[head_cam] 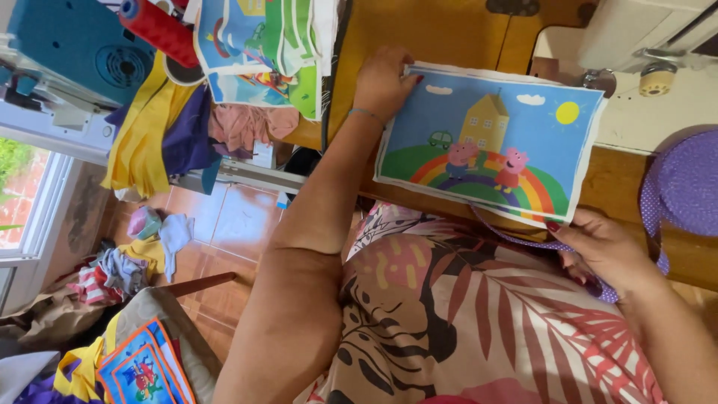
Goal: Threading a sewing machine, handling a roll of trim, and organizing printed fabric panels at a workstation.
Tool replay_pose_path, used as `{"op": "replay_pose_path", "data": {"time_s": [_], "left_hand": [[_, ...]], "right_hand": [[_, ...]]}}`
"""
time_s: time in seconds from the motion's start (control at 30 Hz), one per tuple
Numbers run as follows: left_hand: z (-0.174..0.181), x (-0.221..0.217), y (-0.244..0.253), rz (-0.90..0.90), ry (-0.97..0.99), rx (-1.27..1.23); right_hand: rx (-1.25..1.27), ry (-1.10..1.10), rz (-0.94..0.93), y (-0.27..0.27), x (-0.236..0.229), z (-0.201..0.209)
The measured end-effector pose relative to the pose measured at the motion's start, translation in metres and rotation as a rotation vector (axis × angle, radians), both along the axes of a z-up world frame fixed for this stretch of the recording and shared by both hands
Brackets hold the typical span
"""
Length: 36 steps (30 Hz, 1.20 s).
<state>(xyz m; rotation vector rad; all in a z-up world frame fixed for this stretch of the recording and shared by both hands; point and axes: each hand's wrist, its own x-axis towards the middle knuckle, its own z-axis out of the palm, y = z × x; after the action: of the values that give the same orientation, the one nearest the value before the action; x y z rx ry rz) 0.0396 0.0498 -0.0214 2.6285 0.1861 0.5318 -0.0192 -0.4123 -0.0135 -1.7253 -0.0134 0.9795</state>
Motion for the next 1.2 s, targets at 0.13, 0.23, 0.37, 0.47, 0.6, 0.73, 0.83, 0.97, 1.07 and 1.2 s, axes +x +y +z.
{"op": "replay_pose_path", "data": {"time_s": [0.13, 0.23, 0.37, 0.47, 0.6, 0.73, 0.83, 0.97, 1.07, 1.2], "left_hand": [[0.004, 0.009, 0.001, 0.03, 0.069, 0.005], [0.009, 0.006, -0.003, 0.035, 0.11, -0.041], [0.007, 0.003, 0.0, 0.043, 0.036, -0.08], [0.025, -0.007, -0.01, -0.043, -0.025, 0.079], [-0.01, -0.001, -0.001, 0.042, -0.109, 0.182], [0.032, -0.013, -0.018, 0.033, -0.165, 0.103], [0.061, -0.002, -0.005, 0.044, -0.133, -0.2], [0.083, 0.004, 0.054, 0.109, -0.325, -0.171], [0.106, -0.009, 0.153, 0.205, -0.444, -0.047], [0.17, -0.053, 0.23, 0.331, -0.615, 0.134]], "right_hand": [[0.012, 0.061, -0.051, -0.001, 0.0, -0.003], [0.036, 0.102, -0.079, -0.003, -0.003, -0.004], [0.052, 0.083, -0.068, 0.002, -0.003, 0.002], [0.057, 0.089, -0.071, 0.003, -0.004, 0.006], [0.095, 0.085, -0.055, -0.002, -0.003, -0.006], [0.112, 0.08, -0.055, -0.005, -0.001, -0.016], [0.063, 0.063, -0.087, -0.006, -0.001, -0.022], [0.108, 0.021, -0.07, -0.008, 0.0, -0.029], [0.103, 0.084, -0.094, -0.007, -0.001, -0.03], [0.083, 0.07, -0.111, -0.003, -0.005, -0.013]]}}
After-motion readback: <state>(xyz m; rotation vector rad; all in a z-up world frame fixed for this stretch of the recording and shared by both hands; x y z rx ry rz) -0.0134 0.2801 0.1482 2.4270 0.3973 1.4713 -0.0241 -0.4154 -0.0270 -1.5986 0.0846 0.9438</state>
